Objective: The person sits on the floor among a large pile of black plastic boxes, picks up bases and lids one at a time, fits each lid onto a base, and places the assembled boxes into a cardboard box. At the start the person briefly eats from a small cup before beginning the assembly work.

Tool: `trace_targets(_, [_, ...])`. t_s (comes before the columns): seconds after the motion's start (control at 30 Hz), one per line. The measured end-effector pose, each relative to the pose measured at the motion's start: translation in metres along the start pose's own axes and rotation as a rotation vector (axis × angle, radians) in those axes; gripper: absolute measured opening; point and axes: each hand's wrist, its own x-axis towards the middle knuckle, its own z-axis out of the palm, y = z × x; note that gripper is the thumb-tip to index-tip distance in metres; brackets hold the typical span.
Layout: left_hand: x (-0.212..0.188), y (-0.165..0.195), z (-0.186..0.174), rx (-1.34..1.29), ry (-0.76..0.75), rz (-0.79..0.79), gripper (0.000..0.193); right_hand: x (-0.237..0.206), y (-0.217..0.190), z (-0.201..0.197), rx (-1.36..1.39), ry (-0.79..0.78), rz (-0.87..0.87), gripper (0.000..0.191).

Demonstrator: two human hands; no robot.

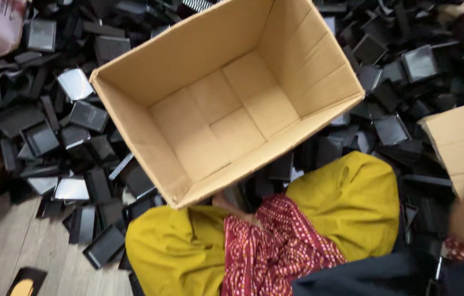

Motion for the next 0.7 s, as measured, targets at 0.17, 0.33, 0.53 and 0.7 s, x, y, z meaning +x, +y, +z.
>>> trace_targets(0.17, [-0.065, -0.036, 0.125, -0.293, -0.492, -0.662, 0.079, 0.040, 0.059, 0.160, 0.059, -0.512, 0.144, 0.096])
trace_targets(0.33, [-0.106, -0.038, 0.139, -0.259, -0.592, -0.893, 0.082, -0.012, 0.080, 0.183, 0.016, -0.484, 0.404, 0.053])
trace_targets(0.53, [-0.043, 0.015, 0.131, -0.330, -0.514, -1.026, 0.090, 0.016, 0.017, 0.147, 0.080, -0.340, 0.579, 0.076])
trace_targets(0.7, [0.022, 0.021, 0.110, -0.097, -0.474, -0.117, 0.084, 0.092, 0.020, 0.125, 0.083, -0.323, 0.122, 0.078])
